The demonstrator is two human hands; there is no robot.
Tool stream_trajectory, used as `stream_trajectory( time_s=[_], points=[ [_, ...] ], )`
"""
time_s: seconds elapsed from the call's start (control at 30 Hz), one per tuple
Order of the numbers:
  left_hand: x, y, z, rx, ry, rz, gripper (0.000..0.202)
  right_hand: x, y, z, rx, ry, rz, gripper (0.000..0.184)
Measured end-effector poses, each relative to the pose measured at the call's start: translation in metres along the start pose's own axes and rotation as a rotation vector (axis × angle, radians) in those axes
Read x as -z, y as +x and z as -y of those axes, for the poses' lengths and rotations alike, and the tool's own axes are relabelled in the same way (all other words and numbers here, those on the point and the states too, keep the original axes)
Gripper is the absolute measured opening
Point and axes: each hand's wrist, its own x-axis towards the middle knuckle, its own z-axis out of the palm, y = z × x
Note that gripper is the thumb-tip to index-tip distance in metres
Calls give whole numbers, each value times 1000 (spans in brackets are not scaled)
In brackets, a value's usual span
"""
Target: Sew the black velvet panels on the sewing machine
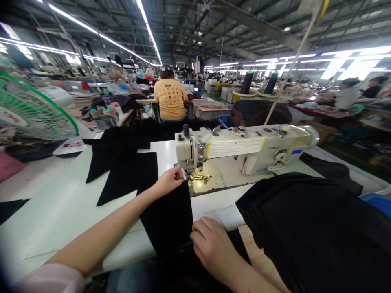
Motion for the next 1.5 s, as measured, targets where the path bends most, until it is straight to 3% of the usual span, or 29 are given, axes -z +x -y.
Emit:
stream_trajectory(
  time_s=[0.2, 0.47, 0.6, 0.63, 0.7, 0.77, 0.87, 0.97, 1.1, 1.5],
  points=[
    [-8, 19, -1, 55, 5, -20, 16, -4, 5, -6, -8, 49, -66, 26],
    [-4, 17, -11, 81, 148, -86, 18, -3, 5, -9, -7, 57, -50, 26],
    [-3, -28, -43, 40, 294, -162, 20, 0, 3, -10, 1, 65, -23, 27],
    [-5, -46, -51, -23, 324, -117, 17, 0, 2, -10, 0, 64, -10, 27],
    [-11, -87, -60, -257, 373, 108, 7, 2, 2, -10, -6, 63, 26, 26],
    [-19, -121, -58, -445, 397, 252, 8, 3, 4, -10, -17, 66, 57, 25],
    [-24, -141, -38, -662, 476, 228, 29, 2, 10, -15, -32, 67, 63, 24],
    [-19, -126, -21, -789, 553, 207, 34, -1, 22, -25, -26, 45, 34, 24],
    [-4, -92, -17, -807, 585, 217, 28, -5, 43, -41, -10, -15, 10, 24],
    [11, -26, 10, -671, 537, 184, 33, -8, 98, -73, -157, -190, -18, 24]
  ],
)
